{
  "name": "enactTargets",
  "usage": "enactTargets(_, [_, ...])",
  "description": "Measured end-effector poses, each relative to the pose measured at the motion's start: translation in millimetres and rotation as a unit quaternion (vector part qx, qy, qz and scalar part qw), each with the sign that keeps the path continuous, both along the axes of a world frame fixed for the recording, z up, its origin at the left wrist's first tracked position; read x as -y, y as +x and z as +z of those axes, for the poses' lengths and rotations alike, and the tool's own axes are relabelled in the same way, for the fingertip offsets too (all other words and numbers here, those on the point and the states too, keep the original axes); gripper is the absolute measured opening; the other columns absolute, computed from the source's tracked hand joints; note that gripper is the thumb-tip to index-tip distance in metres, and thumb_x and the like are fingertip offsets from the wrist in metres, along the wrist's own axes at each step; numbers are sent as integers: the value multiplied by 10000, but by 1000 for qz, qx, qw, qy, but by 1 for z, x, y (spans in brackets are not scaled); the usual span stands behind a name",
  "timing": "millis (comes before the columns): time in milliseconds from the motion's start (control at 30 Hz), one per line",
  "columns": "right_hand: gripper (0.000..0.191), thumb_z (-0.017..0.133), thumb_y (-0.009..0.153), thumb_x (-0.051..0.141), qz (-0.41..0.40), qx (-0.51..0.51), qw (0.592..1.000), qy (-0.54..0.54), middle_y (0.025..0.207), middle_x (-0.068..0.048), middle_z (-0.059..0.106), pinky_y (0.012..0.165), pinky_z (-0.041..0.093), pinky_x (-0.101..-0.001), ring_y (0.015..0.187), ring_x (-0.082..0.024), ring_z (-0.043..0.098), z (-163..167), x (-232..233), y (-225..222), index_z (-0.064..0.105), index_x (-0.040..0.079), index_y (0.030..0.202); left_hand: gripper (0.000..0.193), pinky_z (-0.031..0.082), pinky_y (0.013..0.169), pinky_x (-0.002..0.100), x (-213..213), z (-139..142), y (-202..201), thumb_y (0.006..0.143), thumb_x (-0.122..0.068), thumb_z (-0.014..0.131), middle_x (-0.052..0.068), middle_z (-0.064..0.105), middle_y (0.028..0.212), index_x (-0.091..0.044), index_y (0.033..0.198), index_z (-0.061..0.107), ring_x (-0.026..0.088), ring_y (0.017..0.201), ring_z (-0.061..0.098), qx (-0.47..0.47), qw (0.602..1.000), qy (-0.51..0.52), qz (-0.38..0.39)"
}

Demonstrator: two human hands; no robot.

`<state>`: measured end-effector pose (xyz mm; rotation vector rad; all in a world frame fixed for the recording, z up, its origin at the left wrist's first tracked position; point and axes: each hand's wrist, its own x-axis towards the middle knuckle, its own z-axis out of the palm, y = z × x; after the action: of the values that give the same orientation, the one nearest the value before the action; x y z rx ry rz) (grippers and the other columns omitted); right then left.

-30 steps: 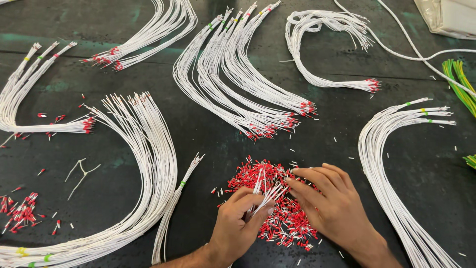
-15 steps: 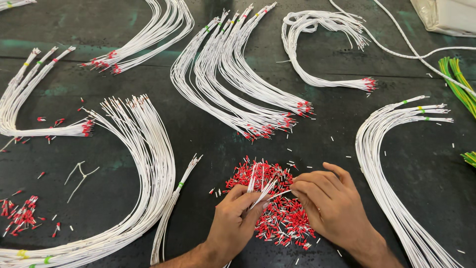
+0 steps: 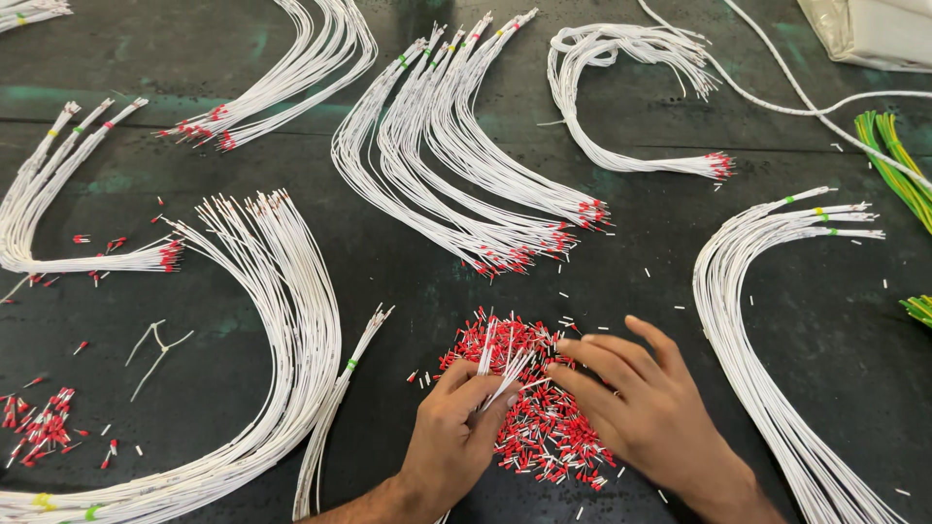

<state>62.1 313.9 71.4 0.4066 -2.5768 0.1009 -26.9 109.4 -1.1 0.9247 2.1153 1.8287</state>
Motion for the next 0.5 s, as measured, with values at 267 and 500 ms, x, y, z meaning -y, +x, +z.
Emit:
enactTargets(267, [382,724,755,161,41,36,998,-9,1022,20,738,990,489,-468,901,-138,691,1,-9,2,744,108,1133,138,471,485,252,-1,2,-1,916,-24,706,54,639,914,-24,1045,756,91,604,611,18,1000,-13,14])
enactTargets(500, [292,735,745,91,14,38,999,-26,972,19,751,901,536,-424,857,-145,704,-2,-9,-1,728,96,1038,137,461,489,255,0,5,-1,915,-14,708,57,640,915,-22,1044,753,97,601,602,2,1000,-12,15])
